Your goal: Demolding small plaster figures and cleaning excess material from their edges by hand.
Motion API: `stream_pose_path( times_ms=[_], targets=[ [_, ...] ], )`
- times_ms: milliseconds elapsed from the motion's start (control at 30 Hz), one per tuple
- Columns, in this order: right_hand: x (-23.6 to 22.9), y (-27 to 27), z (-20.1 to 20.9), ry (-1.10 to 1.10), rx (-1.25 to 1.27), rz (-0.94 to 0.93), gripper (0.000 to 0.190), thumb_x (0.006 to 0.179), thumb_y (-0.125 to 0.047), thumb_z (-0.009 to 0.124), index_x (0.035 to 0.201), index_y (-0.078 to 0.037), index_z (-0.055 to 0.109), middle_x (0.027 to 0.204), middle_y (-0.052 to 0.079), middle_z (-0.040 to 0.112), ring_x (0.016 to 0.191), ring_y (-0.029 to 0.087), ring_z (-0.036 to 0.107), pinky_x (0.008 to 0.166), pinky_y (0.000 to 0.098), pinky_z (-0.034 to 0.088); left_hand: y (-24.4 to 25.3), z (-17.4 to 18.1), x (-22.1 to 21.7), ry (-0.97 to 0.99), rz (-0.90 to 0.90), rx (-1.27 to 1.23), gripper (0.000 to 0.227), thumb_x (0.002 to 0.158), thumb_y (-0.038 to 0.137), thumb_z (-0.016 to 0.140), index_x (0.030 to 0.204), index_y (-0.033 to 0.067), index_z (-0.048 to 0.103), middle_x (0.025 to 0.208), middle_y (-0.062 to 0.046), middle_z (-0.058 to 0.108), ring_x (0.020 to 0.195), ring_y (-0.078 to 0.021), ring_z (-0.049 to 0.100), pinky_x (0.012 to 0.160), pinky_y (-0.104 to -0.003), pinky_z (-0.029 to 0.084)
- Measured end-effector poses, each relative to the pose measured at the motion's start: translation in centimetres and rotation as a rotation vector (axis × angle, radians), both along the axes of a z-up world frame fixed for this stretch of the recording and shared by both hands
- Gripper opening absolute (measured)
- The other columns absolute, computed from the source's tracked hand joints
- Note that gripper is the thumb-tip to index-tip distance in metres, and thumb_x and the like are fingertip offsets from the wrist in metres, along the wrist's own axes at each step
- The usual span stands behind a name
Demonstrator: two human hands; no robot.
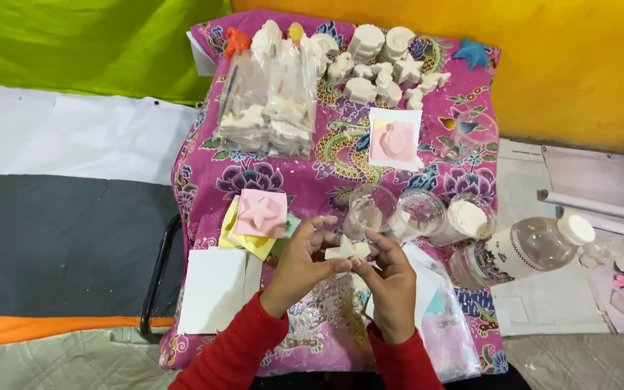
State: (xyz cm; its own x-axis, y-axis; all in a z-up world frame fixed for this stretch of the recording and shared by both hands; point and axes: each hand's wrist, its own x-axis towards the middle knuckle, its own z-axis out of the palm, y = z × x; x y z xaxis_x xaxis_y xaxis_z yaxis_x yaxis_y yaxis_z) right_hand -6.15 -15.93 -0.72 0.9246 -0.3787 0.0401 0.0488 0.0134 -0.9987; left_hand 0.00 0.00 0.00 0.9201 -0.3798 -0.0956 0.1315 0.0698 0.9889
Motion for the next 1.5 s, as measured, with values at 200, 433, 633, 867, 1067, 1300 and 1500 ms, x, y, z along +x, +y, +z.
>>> stream_pose_path(
  times_ms=[200, 433, 633, 867, 1067, 1300, 1500],
  targets=[
    [-0.9, -0.5, -0.7, -0.012, -0.103, 0.014, 0.056, 0.087, -0.025, 0.073, 0.138, -0.005, 0.061, 0.128, 0.011, 0.068, 0.118, 0.023, 0.065, 0.101, 0.0369, 0.055, 0.0, -3.6, -0.2, -0.663, 0.142, 0.09, 0.043, 0.081, 0.029, 0.084, 0.117, 0.0137, 0.065, 0.121, -0.013, 0.068, 0.127, -0.0322, 0.062, 0.108, -0.048, 0.049],
    [-1.6, -0.7, -3.0, 0.155, 0.331, 0.056, 0.041, 0.095, -0.019, 0.063, 0.132, -0.002, 0.066, 0.106, 0.014, 0.071, 0.09, 0.026, 0.07, 0.077, 0.0433, 0.067, -0.8, -6.5, 0.3, -1.158, 0.044, 0.076, 0.057, 0.08, -0.002, 0.081, 0.13, 0.007, 0.054, 0.116, -0.011, 0.068, 0.103, -0.0259, 0.069, 0.088, -0.037, 0.061],
    [-1.7, -0.4, -3.4, 0.073, 0.366, -0.173, 0.049, 0.085, -0.005, 0.073, 0.132, 0.002, 0.064, 0.115, 0.015, 0.07, 0.098, 0.026, 0.069, 0.083, 0.0351, 0.06, -0.5, -3.3, -0.3, -0.801, -0.12, -0.016, 0.073, 0.089, 0.035, 0.07, 0.148, 0.0068, 0.038, 0.148, -0.017, 0.05, 0.136, -0.0324, 0.053, 0.117, -0.05, 0.044],
    [-1.4, 0.1, -1.6, -0.358, -0.595, 0.096, 0.049, 0.086, -0.007, 0.08, 0.131, -0.003, 0.062, 0.124, 0.016, 0.064, 0.111, 0.027, 0.066, 0.093, 0.0344, 0.063, 0.2, -4.7, 1.0, -0.004, -0.284, -0.157, 0.064, 0.09, 0.043, 0.063, 0.142, 0.0065, 0.057, 0.113, -0.009, 0.067, 0.094, -0.0197, 0.065, 0.075, -0.031, 0.057],
    [-0.9, -7.1, -6.1, -0.385, -0.853, -0.125, 0.026, 0.096, -0.024, 0.069, 0.116, -0.006, 0.071, 0.119, 0.014, 0.069, 0.106, 0.031, 0.069, 0.087, 0.0401, 0.061, 0.3, -5.9, 1.3, 0.354, -0.202, -0.361, 0.055, 0.088, 0.02, 0.074, 0.136, -0.0029, 0.061, 0.102, -0.01, 0.067, 0.083, -0.0204, 0.068, 0.063, -0.036, 0.065],
    [0.9, -17.4, -13.9, 0.281, -1.515, -0.218, 0.016, 0.089, -0.017, 0.071, 0.104, -0.016, 0.077, 0.092, 0.01, 0.074, 0.082, 0.035, 0.074, 0.073, 0.0495, 0.06, 0.2, -4.9, 1.4, 0.381, -0.07, -0.387, 0.055, 0.087, 0.018, 0.076, 0.134, -0.0066, 0.06, 0.098, -0.012, 0.061, 0.081, -0.0198, 0.068, 0.064, -0.038, 0.066],
    [1.4, -16.3, -12.5, 0.524, -1.307, -0.133, 0.044, 0.081, -0.011, 0.076, 0.124, -0.018, 0.073, 0.125, 0.014, 0.068, 0.106, 0.042, 0.071, 0.087, 0.0533, 0.059, 0.2, -5.3, 1.6, 0.387, -0.058, -0.37, 0.058, 0.087, 0.02, 0.077, 0.136, -0.0068, 0.058, 0.101, -0.012, 0.059, 0.084, -0.0209, 0.066, 0.066, -0.04, 0.065]
  ],
)
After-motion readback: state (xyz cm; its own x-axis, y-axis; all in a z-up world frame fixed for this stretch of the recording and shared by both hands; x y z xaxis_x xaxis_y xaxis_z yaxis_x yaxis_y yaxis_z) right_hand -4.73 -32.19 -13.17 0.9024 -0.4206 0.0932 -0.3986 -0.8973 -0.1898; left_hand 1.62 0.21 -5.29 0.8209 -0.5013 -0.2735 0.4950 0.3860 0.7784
